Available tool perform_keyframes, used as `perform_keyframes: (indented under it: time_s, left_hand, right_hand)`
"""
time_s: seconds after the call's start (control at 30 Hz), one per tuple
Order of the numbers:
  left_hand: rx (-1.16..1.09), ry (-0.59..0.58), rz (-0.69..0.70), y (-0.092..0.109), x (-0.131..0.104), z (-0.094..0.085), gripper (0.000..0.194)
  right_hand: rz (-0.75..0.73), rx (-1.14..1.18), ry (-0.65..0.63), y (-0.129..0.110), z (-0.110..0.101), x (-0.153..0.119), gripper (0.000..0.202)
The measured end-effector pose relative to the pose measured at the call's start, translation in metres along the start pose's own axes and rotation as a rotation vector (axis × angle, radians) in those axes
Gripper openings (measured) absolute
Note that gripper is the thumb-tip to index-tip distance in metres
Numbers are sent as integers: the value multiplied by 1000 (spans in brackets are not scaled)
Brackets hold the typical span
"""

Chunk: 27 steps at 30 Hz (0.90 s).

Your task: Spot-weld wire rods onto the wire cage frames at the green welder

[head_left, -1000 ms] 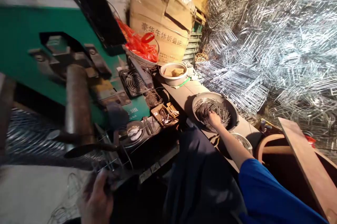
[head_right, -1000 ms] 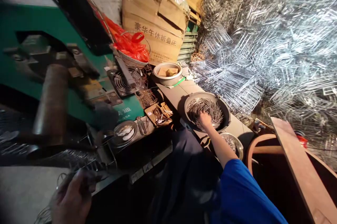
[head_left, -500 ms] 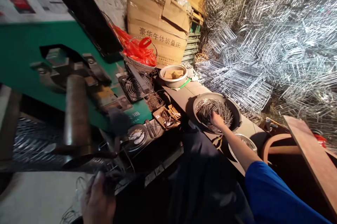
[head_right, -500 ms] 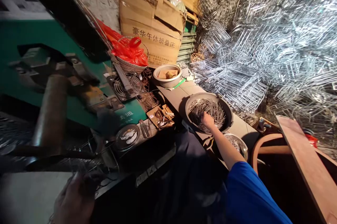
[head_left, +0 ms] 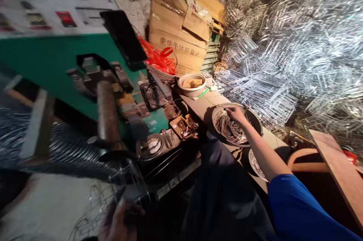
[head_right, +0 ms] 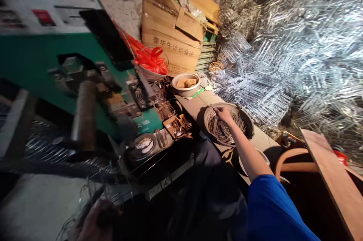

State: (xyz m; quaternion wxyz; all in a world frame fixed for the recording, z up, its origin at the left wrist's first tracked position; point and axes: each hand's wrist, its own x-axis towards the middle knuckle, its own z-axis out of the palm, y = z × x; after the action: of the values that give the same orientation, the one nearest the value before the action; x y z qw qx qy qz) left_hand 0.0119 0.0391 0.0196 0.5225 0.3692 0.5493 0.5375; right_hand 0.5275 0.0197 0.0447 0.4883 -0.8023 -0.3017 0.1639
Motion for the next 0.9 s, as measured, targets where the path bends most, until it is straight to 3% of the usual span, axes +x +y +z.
perform_keyframes:
  time_s: [0.13, 0.23, 0.37, 0.53, 0.67, 0.9]
  left_hand:
    - [-161, -26, -121, -1, -31, 14, 48]
    - [-239, -51, -94, -4, -37, 17, 56]
    - [-264, -72, -78, -15, -35, 9, 61]
    - [-306, -78, -100, -21, -37, 1, 59]
    - [-340, -54, -108, -16, -36, 2, 61]
    - [-385, -47, -148, -6, -29, 10, 62]
  right_hand:
    - [-247, -68, -249, -45, 30, -34, 35]
    - [-462, -46, -423, -76, 62, -64, 37]
    - [-413, 171, -575, -98, 117, -110, 45]
    - [-328, 356, -681, -92, 175, -160, 54]
    - [-348, 298, -726, -87, 194, -173, 58]
    - [-313, 239, -763, -89, 198, -157, 61]
